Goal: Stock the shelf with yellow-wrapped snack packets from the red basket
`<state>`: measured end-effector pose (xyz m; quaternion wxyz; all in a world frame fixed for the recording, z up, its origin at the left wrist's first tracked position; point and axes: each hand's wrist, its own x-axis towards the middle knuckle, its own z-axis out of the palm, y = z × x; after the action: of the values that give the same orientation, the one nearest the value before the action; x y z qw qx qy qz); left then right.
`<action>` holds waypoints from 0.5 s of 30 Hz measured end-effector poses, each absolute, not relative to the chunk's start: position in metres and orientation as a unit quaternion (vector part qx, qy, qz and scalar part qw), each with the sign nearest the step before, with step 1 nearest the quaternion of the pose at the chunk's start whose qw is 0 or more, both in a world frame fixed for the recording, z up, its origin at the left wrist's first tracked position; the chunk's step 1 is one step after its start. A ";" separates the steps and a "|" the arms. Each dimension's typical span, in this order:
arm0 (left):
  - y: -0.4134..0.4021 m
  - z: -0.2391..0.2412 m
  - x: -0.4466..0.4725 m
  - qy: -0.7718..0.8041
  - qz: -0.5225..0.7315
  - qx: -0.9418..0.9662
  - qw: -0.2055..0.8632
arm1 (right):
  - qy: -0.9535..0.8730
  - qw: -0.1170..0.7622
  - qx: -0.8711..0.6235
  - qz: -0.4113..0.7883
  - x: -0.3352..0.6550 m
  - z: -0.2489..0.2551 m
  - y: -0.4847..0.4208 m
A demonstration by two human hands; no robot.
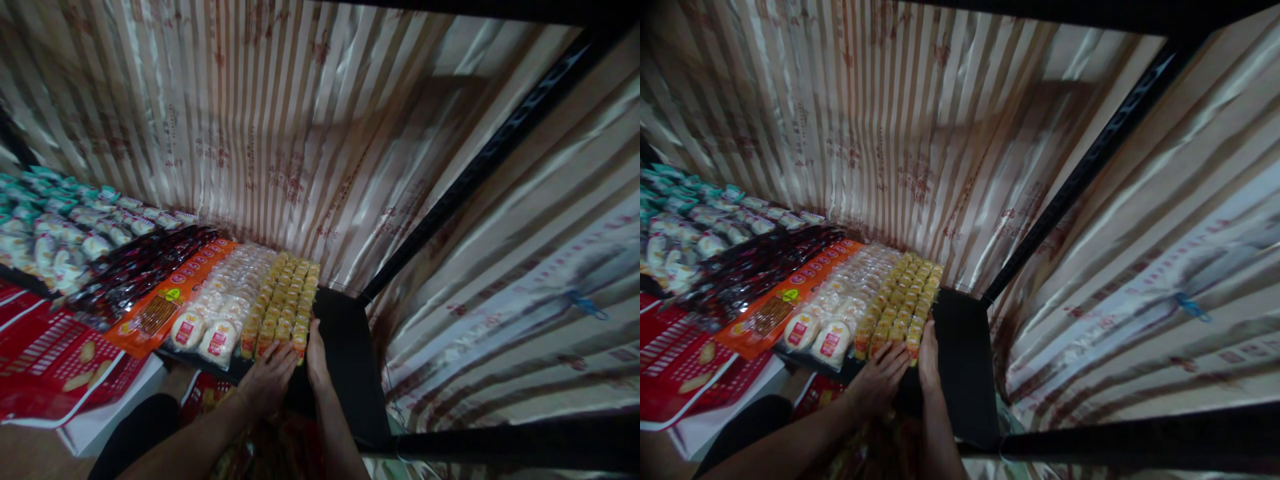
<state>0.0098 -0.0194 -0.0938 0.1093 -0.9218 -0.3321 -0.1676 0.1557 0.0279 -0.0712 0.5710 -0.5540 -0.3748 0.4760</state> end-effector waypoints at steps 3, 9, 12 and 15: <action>-0.019 -0.095 0.010 -0.334 -0.169 -0.920 0.116 | -0.373 0.573 -0.552 0.477 0.158 -0.069 0.035; -0.018 -0.100 0.012 -0.337 -0.166 -0.918 0.125 | -0.367 0.591 -0.527 0.489 0.161 -0.072 0.052; -0.018 -0.099 0.012 -0.334 -0.160 -0.917 0.149 | -0.355 0.595 -0.509 0.510 0.163 -0.076 0.059; -0.018 -0.095 0.010 -0.328 -0.169 -0.913 0.175 | -0.316 0.618 -0.534 0.483 0.164 -0.080 0.064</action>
<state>0.0104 -0.0182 -0.0955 0.1748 -0.9127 -0.3282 -0.1691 0.1645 0.0637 -0.0802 0.6176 -0.5344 -0.3164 0.4826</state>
